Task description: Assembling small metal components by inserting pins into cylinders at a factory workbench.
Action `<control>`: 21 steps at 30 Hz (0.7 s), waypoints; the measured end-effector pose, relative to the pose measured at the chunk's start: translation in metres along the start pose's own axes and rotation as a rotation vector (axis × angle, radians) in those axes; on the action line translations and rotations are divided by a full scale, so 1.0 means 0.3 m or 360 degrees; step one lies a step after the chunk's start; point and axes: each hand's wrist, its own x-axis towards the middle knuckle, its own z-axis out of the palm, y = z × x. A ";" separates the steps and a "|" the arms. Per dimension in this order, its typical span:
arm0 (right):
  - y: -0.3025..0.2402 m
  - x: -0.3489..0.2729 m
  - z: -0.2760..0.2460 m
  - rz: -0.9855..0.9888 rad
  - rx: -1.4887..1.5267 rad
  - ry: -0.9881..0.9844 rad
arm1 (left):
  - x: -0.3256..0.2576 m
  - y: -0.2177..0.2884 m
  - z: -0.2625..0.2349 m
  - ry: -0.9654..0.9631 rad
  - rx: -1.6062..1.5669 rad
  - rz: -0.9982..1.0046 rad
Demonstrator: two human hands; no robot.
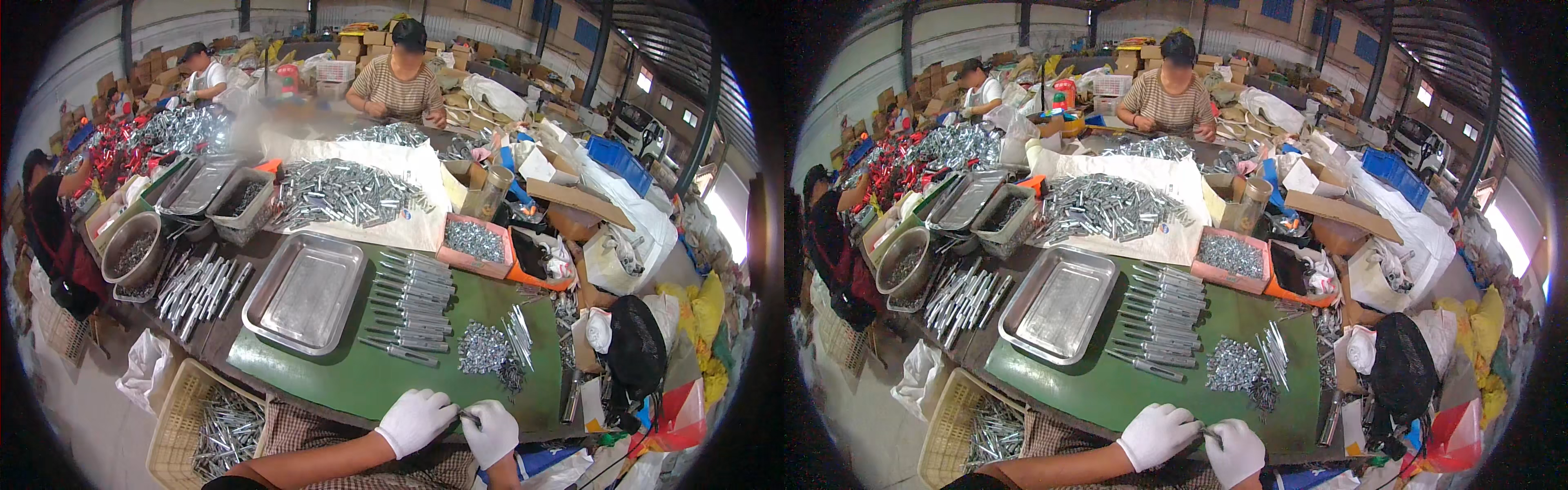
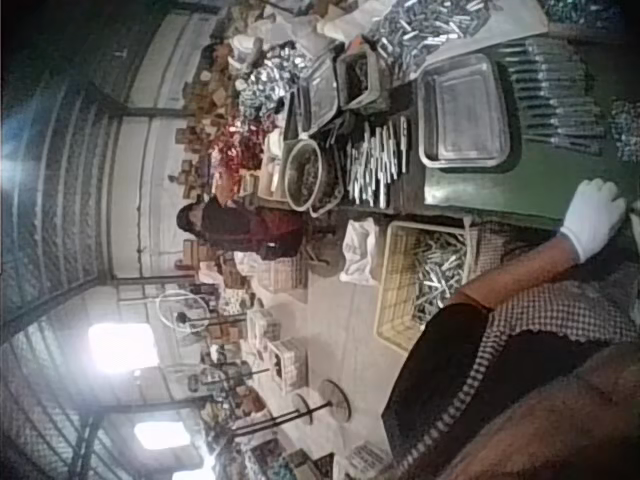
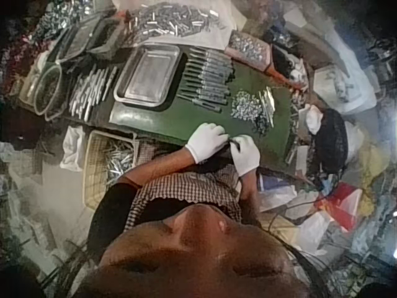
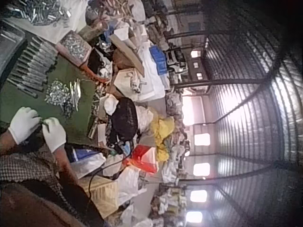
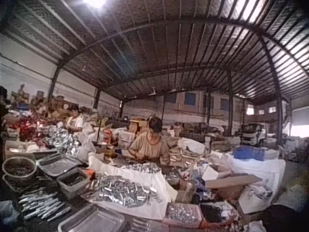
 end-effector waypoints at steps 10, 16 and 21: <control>0.008 -0.002 0.014 0.0018 -0.0056 0.0082 | 0.000 0.000 0.005 0.0028 -0.0006 -0.0003; 0.007 -0.006 0.011 0.0039 -0.0108 0.0110 | 0.000 -0.002 0.008 0.0026 -0.0004 0.0005; 0.008 -0.006 0.010 0.0102 -0.0031 0.0072 | 0.003 -0.002 0.003 0.0020 0.0000 0.0006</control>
